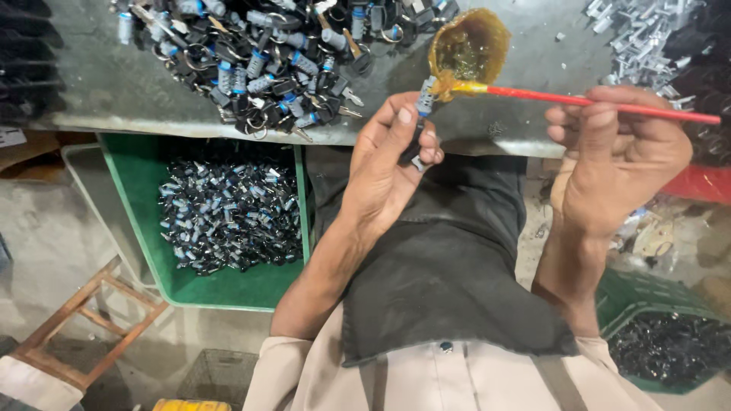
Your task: The person picks small lock cylinder components from a green bin and works on them with both hands at a bench, then uses a red-handled brush to apply liquid from a yellow cup onto a component before setting it on the table with a pile of finished parts. The cycle repeats with additional components.
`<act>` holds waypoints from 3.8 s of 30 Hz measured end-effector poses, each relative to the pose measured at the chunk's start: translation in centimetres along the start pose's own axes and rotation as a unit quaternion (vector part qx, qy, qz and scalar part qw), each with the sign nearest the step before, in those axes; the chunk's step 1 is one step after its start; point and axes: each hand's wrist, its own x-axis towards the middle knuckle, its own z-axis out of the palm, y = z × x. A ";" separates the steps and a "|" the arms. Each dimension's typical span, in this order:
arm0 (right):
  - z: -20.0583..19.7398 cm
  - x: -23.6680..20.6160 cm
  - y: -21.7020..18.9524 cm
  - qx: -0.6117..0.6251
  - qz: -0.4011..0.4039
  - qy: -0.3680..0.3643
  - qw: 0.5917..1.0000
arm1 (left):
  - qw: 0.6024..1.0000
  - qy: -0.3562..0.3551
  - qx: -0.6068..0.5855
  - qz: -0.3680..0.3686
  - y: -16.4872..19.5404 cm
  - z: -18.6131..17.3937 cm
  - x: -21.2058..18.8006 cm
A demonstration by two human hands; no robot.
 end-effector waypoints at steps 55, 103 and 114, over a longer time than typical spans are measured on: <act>0.8 -3.8 4.0 -0.057 0.034 -0.169 0.983 | 0.854 -0.043 0.511 0.088 3.8 2.2 -1.5; 4.1 -3.8 2.6 0.006 0.064 -0.167 0.984 | 0.986 -0.001 0.155 -0.060 -1.5 -0.3 -2.5; 4.2 -4.2 2.2 0.088 0.145 -0.184 0.968 | 0.983 -0.023 0.169 -0.061 -1.0 -0.9 -3.0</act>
